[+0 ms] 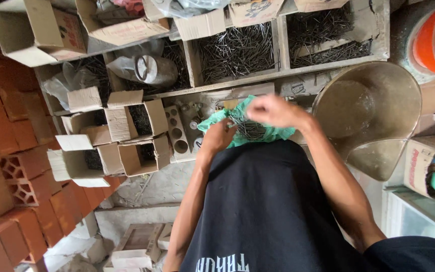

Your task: Bagging nails from a storage bin into a plastic bag

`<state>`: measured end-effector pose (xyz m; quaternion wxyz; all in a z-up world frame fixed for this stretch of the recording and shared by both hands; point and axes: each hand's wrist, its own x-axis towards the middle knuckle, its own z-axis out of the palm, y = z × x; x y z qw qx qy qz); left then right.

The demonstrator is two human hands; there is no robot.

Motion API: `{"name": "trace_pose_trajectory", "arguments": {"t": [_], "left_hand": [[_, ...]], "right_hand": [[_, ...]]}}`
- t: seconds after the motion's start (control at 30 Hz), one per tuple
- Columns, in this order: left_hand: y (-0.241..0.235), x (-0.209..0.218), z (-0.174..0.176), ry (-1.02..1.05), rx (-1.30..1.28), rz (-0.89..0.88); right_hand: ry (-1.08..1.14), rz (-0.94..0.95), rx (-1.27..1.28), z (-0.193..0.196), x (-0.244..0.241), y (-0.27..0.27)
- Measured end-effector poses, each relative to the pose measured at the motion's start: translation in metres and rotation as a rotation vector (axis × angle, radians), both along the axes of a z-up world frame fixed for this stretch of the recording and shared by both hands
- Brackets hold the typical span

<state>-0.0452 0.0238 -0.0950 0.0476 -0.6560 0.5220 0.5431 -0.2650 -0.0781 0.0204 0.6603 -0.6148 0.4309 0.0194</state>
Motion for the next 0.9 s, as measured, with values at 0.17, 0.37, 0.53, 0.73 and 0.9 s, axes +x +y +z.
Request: {"name": "trace_pose_trajectory", "arguments": {"t": [0.17, 0.37, 0.53, 0.73, 0.9], "left_hand": [[0.010, -0.013, -0.018, -0.094, -0.044, -0.180], [0.018, -0.019, -0.038, -0.171, -0.236, -0.279], [0.022, -0.016, -0.045, -0.215, -0.347, -0.358], [0.014, -0.019, -0.020, -0.281, -0.292, -0.344], [0.004, -0.019, 0.027, -0.306, -0.031, -0.238]], "right_hand": [[0.061, -0.201, -0.379, 0.003, -0.001, -0.009], [0.417, 0.089, -0.297, -0.114, 0.001, 0.043], [0.454, 0.124, -0.279, -0.120, 0.003, 0.051], [0.421, 0.087, -0.275, -0.066, 0.003, 0.049], [0.191, -0.265, -0.485, 0.044, 0.018, 0.017]]}}
